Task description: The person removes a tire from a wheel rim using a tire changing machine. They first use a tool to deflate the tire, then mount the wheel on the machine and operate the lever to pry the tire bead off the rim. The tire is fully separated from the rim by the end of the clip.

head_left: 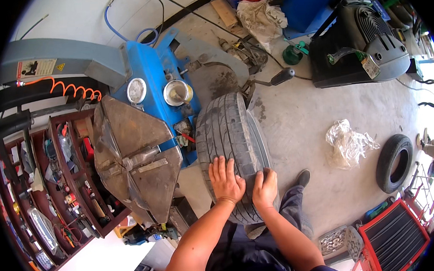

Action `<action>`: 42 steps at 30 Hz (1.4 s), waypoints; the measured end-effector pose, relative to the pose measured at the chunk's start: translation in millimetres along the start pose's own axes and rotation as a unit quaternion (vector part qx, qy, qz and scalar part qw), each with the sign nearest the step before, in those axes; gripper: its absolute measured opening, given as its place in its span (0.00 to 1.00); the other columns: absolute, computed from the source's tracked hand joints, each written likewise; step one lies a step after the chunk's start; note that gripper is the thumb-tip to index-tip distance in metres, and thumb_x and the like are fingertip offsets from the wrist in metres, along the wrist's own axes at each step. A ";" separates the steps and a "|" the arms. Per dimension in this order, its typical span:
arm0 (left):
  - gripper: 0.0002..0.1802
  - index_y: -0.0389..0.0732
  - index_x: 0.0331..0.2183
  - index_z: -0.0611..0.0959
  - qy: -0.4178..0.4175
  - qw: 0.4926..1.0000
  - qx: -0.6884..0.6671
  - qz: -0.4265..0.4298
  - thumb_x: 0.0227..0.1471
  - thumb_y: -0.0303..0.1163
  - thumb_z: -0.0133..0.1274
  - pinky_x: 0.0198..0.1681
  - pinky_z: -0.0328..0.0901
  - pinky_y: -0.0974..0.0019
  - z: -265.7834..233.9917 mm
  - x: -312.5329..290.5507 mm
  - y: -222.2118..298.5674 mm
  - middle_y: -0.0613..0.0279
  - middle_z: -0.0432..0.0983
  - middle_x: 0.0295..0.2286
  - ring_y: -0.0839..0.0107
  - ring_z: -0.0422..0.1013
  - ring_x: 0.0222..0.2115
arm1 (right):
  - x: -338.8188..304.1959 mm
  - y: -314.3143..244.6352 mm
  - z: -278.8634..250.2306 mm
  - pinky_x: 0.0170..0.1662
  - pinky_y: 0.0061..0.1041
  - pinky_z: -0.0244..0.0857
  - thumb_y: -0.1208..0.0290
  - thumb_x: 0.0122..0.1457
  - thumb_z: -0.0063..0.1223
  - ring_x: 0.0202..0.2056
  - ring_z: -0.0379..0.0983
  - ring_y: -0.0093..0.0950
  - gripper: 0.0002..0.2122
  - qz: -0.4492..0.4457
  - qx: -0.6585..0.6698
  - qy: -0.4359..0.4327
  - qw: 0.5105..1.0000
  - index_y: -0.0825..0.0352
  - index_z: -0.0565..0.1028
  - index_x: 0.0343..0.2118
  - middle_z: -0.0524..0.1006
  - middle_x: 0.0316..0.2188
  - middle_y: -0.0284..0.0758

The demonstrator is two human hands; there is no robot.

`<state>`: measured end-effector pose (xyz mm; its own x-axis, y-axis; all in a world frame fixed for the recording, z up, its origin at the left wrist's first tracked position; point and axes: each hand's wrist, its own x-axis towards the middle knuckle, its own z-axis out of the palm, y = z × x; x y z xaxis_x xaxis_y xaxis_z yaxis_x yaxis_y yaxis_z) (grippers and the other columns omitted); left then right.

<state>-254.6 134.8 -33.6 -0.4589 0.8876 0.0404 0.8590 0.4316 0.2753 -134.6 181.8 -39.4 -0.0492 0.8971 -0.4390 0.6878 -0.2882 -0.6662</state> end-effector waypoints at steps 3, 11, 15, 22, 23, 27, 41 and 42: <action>0.34 0.35 0.57 0.73 -0.004 1.000 -0.004 -0.005 0.46 0.34 0.47 0.67 0.47 0.36 -1.3 -2.6 -0.2 0.39 0.63 0.59 0.39 0.57 0.62 | -3.5 2.6 1.3 0.50 0.44 0.65 0.63 0.65 0.50 0.45 0.71 0.49 0.15 -0.015 -0.017 0.006 1.000 0.71 0.73 0.47 0.75 0.42 0.47; 0.34 0.35 0.57 0.73 -0.013 1.000 -0.016 -0.011 0.46 0.35 0.48 0.68 0.46 0.35 -2.3 0.6 1.7 0.39 0.63 0.60 0.38 0.56 0.63 | -0.7 -1.3 3.0 0.50 0.44 0.65 0.62 0.64 0.48 0.46 0.71 0.48 0.15 -0.018 -0.049 0.021 0.998 0.69 0.73 0.46 0.75 0.41 0.46; 0.34 0.35 0.57 0.73 -0.021 0.999 -0.021 -0.015 0.46 0.34 0.48 0.68 0.47 0.35 0.1 -2.9 0.8 0.39 0.63 0.60 0.38 0.56 0.63 | -2.5 1.8 3.2 0.50 0.44 0.65 0.62 0.64 0.48 0.46 0.71 0.48 0.15 -0.019 -0.059 0.018 0.998 0.69 0.73 0.46 0.75 0.42 0.46; 0.34 0.34 0.56 0.73 -0.016 1.000 -0.007 -0.006 0.45 0.34 0.48 0.68 0.47 0.36 -2.2 -3.3 -3.9 0.38 0.63 0.59 0.39 0.57 0.63 | -6.2 1.1 9.2 0.50 0.44 0.65 0.62 0.63 0.49 0.47 0.71 0.48 0.16 -0.010 -0.061 0.021 0.998 0.68 0.73 0.47 0.75 0.42 0.46; 0.34 0.34 0.56 0.73 -0.020 1.000 -0.008 -0.004 0.45 0.34 0.48 0.68 0.47 0.36 -0.6 -3.3 -3.9 0.38 0.63 0.59 0.39 0.57 0.63 | -5.6 1.1 8.6 0.50 0.44 0.65 0.62 0.63 0.49 0.47 0.71 0.48 0.16 -0.005 -0.062 0.022 0.998 0.68 0.73 0.47 0.75 0.42 0.46; 0.34 0.36 0.57 0.73 -0.016 1.000 -0.008 -0.004 0.46 0.36 0.48 0.68 0.46 0.34 3.6 -4.5 -3.9 0.40 0.63 0.60 0.40 0.56 0.64 | -4.6 0.2 6.8 0.49 0.44 0.66 0.63 0.63 0.51 0.45 0.71 0.48 0.15 -0.021 -0.064 0.038 0.997 0.69 0.72 0.46 0.75 0.41 0.46; 0.34 0.34 0.58 0.71 -0.013 0.999 0.035 0.016 0.49 0.35 0.45 0.66 0.49 0.36 -0.3 1.5 -2.5 0.39 0.63 0.59 0.39 0.58 0.62 | -1.5 -5.3 5.1 0.48 0.45 0.65 0.63 0.61 0.53 0.43 0.70 0.50 0.16 -0.026 -0.054 0.039 0.997 0.71 0.71 0.45 0.74 0.39 0.48; 0.34 0.34 0.58 0.71 -0.014 0.999 0.033 0.020 0.49 0.35 0.45 0.66 0.49 0.36 0.6 3.0 -3.4 0.39 0.63 0.59 0.39 0.58 0.62 | -0.5 -7.0 5.1 0.48 0.45 0.65 0.63 0.61 0.53 0.43 0.70 0.50 0.16 -0.024 -0.054 0.042 0.997 0.71 0.71 0.45 0.74 0.39 0.48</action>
<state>-258.7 136.1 -35.0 -0.4186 0.9078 0.0236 0.8901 0.4050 0.2091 -143.1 181.7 -37.6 -0.0270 0.9351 -0.3532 0.7599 -0.2104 -0.6151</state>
